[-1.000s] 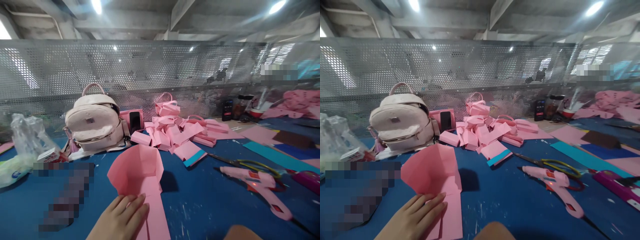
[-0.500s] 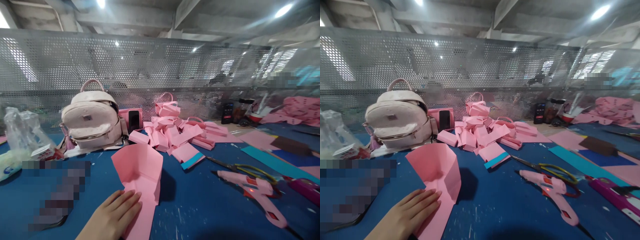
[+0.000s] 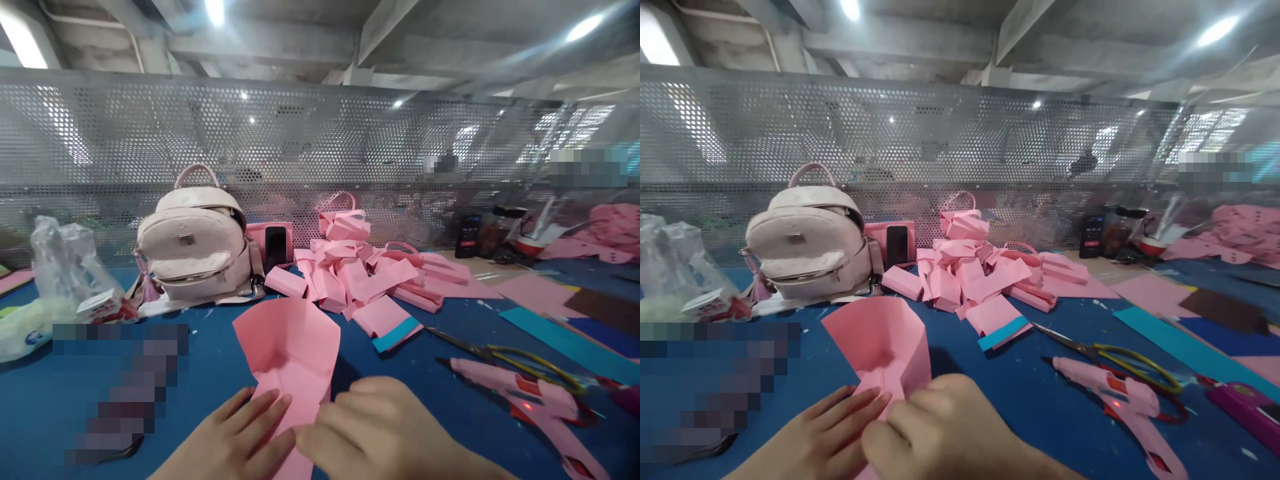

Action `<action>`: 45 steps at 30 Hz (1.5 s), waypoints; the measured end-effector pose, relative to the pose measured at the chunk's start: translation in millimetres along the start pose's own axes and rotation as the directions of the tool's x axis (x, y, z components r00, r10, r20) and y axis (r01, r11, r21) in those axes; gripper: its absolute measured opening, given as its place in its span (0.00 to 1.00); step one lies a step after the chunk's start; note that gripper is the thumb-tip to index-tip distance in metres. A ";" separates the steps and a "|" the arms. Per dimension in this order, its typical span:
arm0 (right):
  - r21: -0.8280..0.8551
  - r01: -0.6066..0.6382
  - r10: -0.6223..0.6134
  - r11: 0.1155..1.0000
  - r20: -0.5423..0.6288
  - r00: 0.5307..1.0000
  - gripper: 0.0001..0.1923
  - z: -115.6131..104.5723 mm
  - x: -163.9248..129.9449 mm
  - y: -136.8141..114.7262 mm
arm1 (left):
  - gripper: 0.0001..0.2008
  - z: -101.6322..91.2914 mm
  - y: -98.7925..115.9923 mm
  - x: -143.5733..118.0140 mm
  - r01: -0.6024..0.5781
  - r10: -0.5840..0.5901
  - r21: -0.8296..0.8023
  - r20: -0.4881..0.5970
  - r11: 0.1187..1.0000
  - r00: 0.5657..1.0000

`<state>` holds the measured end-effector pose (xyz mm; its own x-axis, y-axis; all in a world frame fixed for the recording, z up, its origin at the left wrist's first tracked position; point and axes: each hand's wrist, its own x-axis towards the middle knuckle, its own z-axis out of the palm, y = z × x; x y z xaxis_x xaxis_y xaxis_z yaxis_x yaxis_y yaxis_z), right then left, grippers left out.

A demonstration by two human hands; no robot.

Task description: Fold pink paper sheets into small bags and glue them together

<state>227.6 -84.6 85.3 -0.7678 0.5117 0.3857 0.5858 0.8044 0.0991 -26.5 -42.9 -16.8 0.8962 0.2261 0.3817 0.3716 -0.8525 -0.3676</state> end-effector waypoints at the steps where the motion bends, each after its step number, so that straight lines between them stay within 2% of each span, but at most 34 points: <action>1: -0.021 0.076 -0.077 0.997 -0.005 0.997 0.14 1.2 8.4 1.1 | 0.20 1.9 -0.4 -2.2 -0.004 0.004 -0.015 0.008 1.000 1.000; 3: -0.053 0.157 -0.158 0.986 -0.023 0.987 0.14 11.3 14.2 1.9 | 0.19 4.3 -0.8 -6.0 -0.005 0.006 -0.050 0.002 0.999 1.000; 5: -0.081 0.181 -0.180 0.980 0.025 0.983 0.12 26.0 10.1 2.3 | 0.18 2.7 -1.0 -7.0 -0.006 0.004 -0.075 -0.021 0.997 1.000; 8: -0.090 0.124 -0.112 0.988 0.122 0.986 0.08 42.0 -0.1 3.4 | 0.16 -9.4 -3.6 -1.6 -0.013 0.009 -0.088 -0.046 0.996 0.999; 11: -0.178 0.033 0.001 0.984 0.184 0.983 0.06 45.1 -5.6 4.6 | 0.19 -27.7 -10.8 7.2 -0.016 0.018 -0.139 0.013 0.990 1.000; 12: -0.218 0.025 0.017 0.976 0.190 0.982 0.06 44.7 -6.2 4.9 | 0.20 -33.1 -13.5 9.5 -0.013 0.020 -0.161 0.042 0.987 0.999; 15: -0.247 0.030 0.016 0.969 0.185 0.983 0.14 43.7 -4.5 5.8 | 0.21 -44.0 -18.8 13.1 0.054 -0.051 -0.275 0.020 0.960 0.999; 18: -0.173 0.032 -0.001 0.984 0.180 0.984 0.18 43.2 0.6 5.9 | 0.18 -51.2 -18.2 14.8 0.190 -0.204 -0.461 0.019 0.867 0.979; 22: -0.062 -0.027 0.039 0.998 0.204 0.978 0.17 37.3 5.7 4.8 | 0.17 -62.0 -13.2 16.4 0.342 -0.404 -0.589 0.028 0.732 0.914; 25: 0.081 -0.124 0.105 0.989 0.209 0.972 0.18 34.1 7.3 7.0 | 0.17 -68.2 -9.1 14.3 0.400 -0.501 -0.608 0.006 0.685 0.866; 29: 0.301 -0.246 0.215 0.922 0.131 0.968 0.09 38.0 9.5 16.0 | 0.20 -71.2 -2.3 11.5 0.415 -0.576 -0.635 -0.058 0.652 0.815; 31: 0.440 -0.348 0.336 0.828 0.107 0.936 0.12 40.7 11.2 21.1 | 0.22 -71.1 1.1 12.8 0.428 -0.641 -0.668 -0.095 0.608 0.762; 32: 0.527 -0.400 0.410 0.750 0.105 0.906 0.14 41.7 12.3 23.2 | 0.23 -70.6 2.2 14.1 0.431 -0.680 -0.693 -0.116 0.578 0.724; 34: 0.713 -0.452 0.541 0.537 0.120 0.832 0.14 42.6 14.7 26.6 | 0.23 -68.3 2.7 16.6 0.421 -0.749 -0.739 -0.169 0.526 0.640; 36: 0.860 -0.410 0.632 0.304 0.140 0.762 0.15 42.6 17.2 28.7 | 0.24 -63.9 0.5 17.1 0.409 -0.789 -0.762 -0.210 0.502 0.577; 38: 0.936 -0.334 0.714 0.109 0.160 0.681 0.19 42.9 19.3 29.8 | 0.25 -56.9 -3.6 14.2 0.424 -0.811 -0.770 -0.200 0.477 0.550; 41: 0.966 -0.230 0.794 -0.121 0.233 0.561 0.26 45.4 20.3 30.1 | 0.27 -42.5 -10.0 5.3 0.457 -0.841 -0.811 -0.079 0.366 0.535; 43: 0.954 -0.183 0.784 -0.236 0.299 0.544 0.27 48.0 19.6 29.6 | 0.26 -32.1 -12.2 -0.2 0.432 -0.842 -0.866 0.026 0.250 0.539; 45: 0.934 -0.152 0.741 -0.322 0.349 0.574 0.27 50.2 18.6 28.5 | 0.26 -22.3 -11.5 -2.8 0.385 -0.847 -0.919 0.136 0.086 0.514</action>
<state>217.0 -37.0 49.3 -0.0975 0.9949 -0.0254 -0.3145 -0.0550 -0.9477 -38.7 -44.3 5.3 0.1794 0.9022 0.3921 0.1540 -0.4195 0.8946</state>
